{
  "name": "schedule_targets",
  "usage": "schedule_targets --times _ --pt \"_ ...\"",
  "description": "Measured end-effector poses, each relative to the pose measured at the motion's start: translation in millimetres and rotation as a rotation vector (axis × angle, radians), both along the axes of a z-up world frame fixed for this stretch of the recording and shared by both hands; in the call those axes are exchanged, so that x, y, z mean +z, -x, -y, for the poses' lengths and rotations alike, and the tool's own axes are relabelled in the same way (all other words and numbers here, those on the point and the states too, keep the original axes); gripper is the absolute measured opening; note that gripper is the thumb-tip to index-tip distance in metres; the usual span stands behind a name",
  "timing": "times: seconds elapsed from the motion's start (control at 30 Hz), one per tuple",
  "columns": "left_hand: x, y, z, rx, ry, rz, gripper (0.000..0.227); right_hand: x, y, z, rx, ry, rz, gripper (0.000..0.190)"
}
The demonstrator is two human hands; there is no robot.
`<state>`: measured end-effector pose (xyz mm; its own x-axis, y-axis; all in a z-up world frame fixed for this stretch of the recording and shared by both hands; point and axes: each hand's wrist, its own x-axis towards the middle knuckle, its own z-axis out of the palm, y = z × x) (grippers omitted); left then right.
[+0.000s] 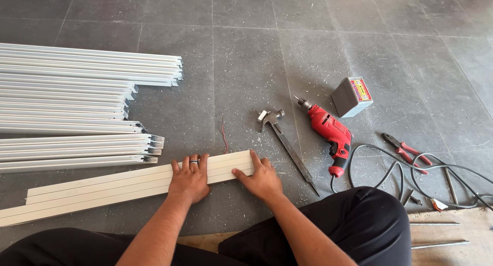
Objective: The person sits on the floor and uses a red corded drill to make holes in stacked white metal profiles. They align the profiles, drill multiple holes along the length, and then move the drilled pieces aside.
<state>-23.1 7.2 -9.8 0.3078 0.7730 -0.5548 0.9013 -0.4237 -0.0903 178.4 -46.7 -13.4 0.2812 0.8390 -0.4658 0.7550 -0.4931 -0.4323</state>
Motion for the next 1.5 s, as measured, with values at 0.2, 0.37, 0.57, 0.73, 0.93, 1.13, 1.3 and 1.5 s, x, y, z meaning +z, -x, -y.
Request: schedule_targets --times 0.2,0.37,0.57,0.73,0.93,1.13,1.3,1.5 --pt "1.6 0.9 0.0 0.013 0.016 -0.007 0.098 13.9 10.9 4.9 0.178 -0.038 0.260 0.091" --pt "0.4 0.5 1.3 0.034 0.032 0.009 0.098 0.0 -29.4 -20.5 0.077 0.056 0.351 0.083" --pt "9.7 -0.3 0.2 0.057 0.065 0.009 0.108 -25.9 -144.4 -40.7 -0.104 -0.183 0.302 0.065" --pt "35.1 -9.7 2.1 0.073 0.097 -0.020 0.126 -51.8 -234.1 -43.7 -0.830 -0.265 0.411 0.074" --pt "33.1 -23.8 -1.9 0.001 0.043 0.014 0.126 -76.1 -308.9 -22.3 -1.177 -0.236 -0.913 0.061" --pt "1.3 -14.9 -7.1 -0.080 -0.083 0.084 0.102 -88.9 -308.8 -25.1 -1.027 -0.206 -1.123 0.059" --pt "-9.4 -11.2 -9.3 -0.089 -0.087 0.091 0.100 -72.1 -280.3 -34.6 -1.016 -0.473 -1.324 0.060" --pt "-6.1 -12.2 -9.5 -0.024 -0.063 0.140 0.095 40.6 -253.8 -13.7 -0.660 -0.953 -1.469 0.070"
